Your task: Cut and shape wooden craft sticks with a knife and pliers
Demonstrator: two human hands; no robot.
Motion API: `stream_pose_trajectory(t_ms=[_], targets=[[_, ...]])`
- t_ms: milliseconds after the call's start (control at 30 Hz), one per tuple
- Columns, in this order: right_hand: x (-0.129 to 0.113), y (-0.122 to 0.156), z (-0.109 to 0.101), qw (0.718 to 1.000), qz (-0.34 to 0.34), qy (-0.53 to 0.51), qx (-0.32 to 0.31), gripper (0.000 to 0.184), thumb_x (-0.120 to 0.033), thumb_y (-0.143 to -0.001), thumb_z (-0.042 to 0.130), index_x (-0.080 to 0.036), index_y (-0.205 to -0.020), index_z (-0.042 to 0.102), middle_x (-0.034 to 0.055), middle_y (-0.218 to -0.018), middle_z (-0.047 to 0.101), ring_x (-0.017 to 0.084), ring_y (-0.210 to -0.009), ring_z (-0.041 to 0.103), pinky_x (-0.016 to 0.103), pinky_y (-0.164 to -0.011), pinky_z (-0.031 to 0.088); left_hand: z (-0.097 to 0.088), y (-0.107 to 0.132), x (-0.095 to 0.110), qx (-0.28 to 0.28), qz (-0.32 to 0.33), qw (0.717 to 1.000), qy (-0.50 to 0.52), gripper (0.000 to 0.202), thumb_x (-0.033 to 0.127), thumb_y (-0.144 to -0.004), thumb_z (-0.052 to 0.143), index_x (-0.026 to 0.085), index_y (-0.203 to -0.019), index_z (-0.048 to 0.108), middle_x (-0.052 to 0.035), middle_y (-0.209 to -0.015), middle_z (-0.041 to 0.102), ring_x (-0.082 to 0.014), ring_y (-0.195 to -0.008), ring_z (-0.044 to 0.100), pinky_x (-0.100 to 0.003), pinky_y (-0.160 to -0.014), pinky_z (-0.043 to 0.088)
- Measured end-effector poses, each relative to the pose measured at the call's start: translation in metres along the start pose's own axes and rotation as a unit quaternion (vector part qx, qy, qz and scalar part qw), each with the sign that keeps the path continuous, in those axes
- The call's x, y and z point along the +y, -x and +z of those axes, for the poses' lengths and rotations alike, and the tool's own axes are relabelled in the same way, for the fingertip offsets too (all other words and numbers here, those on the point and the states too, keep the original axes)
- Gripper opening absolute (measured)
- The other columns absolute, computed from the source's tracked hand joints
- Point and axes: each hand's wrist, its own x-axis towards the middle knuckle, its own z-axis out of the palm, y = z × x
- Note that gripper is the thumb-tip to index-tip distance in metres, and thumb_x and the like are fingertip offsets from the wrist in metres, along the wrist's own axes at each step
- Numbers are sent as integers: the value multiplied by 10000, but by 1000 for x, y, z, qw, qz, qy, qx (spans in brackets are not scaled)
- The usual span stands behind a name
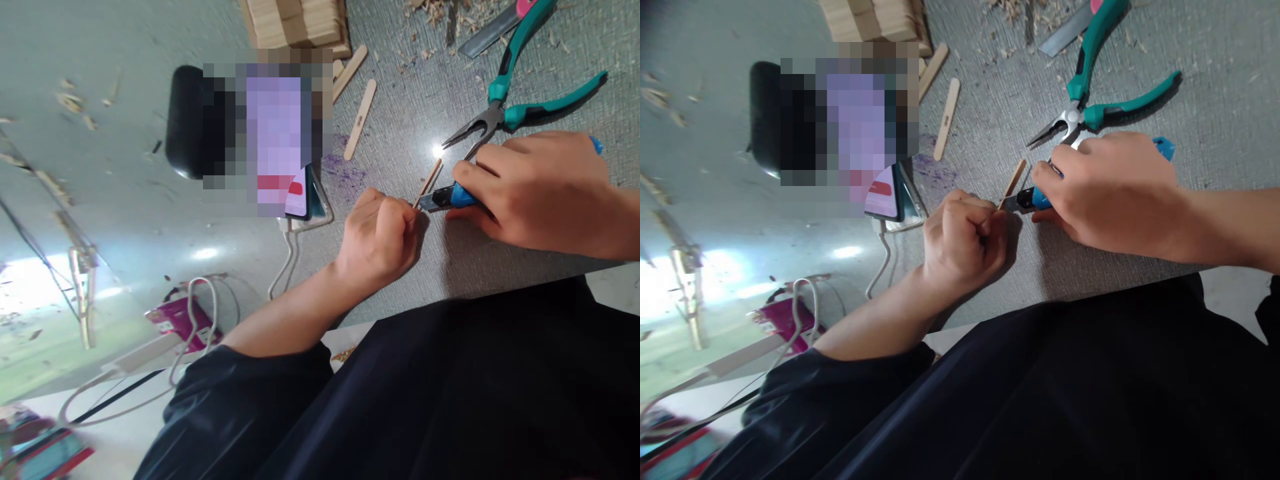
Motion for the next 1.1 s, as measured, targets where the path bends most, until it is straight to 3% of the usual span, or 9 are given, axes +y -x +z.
stream_pose_trajectory(t_ms=[200,400,633,800,1100], targets=[[5,0,0,999,-16,37,-10,506,-588,-1194,409,-224,-1300,745,121,-1049,799,307,-946,752,394,-633,175,0,2,-1,-18,-1,1000,-5,321,46,-1045,648,280,-998,433,77,-781,557,-111,-612,506,-310,-624,432],[13,0,3,996,-43,73,-9,741,-699,-1217,182,-215,-1330,733,109,-983,768,316,-875,752,399,-614,194,-1,4,-1,-19,-17,999,30,275,68,-1056,637,276,-1032,458,75,-803,582,-109,-616,519,-300,-641,471],[22,5,5,998,-54,34,-1,825,-742,-1195,153,-198,-1287,766,105,-966,761,245,-723,647,367,-652,188,-1,4,2,-31,-37,997,66,293,61,-1047,646,282,-1036,453,81,-796,566,-107,-606,512,-293,-640,477],[24,4,3,991,-73,104,-35,862,-729,-1179,40,-220,-1268,731,71,-868,691,223,-621,562,382,-605,156,-1,3,3,-41,-31,996,76,278,68,-1060,623,282,-1037,447,65,-795,605,-117,-603,515,-303,-620,470],[31,2,0,992,-83,78,-58,725,-772,-1168,271,-242,-1306,746,79,-878,745,231,-674,608,397,-644,188,-2,1,9,-60,-19,995,83,223,118,-1121,578,280,-1029,457,56,-769,592,-135,-614,534,-302,-621,470]])
